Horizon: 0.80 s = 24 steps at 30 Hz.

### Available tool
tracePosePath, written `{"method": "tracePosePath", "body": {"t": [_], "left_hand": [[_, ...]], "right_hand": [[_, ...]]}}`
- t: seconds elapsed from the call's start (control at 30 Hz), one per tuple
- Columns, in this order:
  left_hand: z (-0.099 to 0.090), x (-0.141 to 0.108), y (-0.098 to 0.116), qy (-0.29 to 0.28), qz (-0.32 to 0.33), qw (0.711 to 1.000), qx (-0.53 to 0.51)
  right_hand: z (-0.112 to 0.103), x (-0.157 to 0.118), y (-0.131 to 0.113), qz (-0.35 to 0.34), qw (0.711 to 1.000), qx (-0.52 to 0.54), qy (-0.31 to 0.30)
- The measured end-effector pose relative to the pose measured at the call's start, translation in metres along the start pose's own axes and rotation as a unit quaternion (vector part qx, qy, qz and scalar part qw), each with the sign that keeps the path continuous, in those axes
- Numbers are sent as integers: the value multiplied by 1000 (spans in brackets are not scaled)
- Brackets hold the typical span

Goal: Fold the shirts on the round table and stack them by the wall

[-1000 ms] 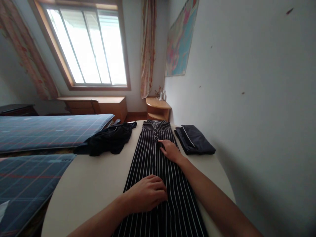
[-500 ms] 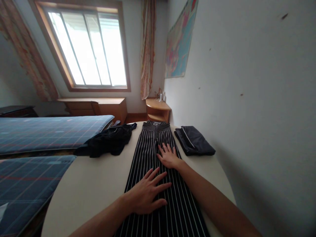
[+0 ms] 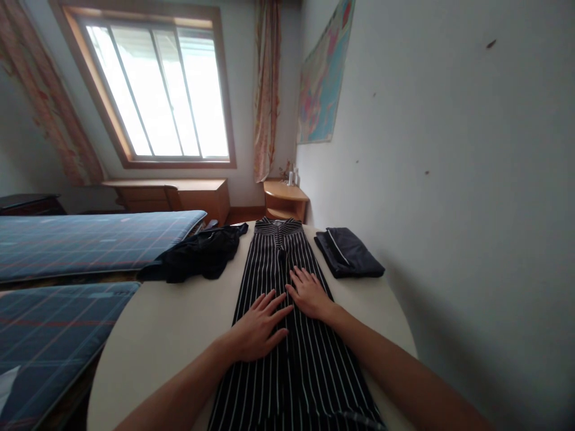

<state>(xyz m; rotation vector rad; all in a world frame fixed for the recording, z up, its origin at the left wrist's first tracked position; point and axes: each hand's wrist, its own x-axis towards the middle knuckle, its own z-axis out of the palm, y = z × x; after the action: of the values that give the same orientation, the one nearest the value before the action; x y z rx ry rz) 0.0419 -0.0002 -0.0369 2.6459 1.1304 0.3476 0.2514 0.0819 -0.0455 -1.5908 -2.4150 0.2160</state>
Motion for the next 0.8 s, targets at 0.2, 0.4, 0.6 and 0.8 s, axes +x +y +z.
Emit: {"method": "tracePosePath", "body": {"t": [0.2, 0.4, 0.6, 0.8], "left_hand": [[3, 2, 1, -7, 10, 1000, 24], [1, 5, -1, -10, -1, 999, 33], [-2, 11, -12, -11, 2, 1000, 26], [-6, 20, -24, -13, -23, 999, 36]], "right_hand": [[-6, -52, -12, -12, 1000, -11, -26], [-9, -84, -13, -7, 1000, 1, -18], [-14, -116, -13, -45, 998, 33, -9], [-39, -144, -19, -72, 995, 65, 29]]}}
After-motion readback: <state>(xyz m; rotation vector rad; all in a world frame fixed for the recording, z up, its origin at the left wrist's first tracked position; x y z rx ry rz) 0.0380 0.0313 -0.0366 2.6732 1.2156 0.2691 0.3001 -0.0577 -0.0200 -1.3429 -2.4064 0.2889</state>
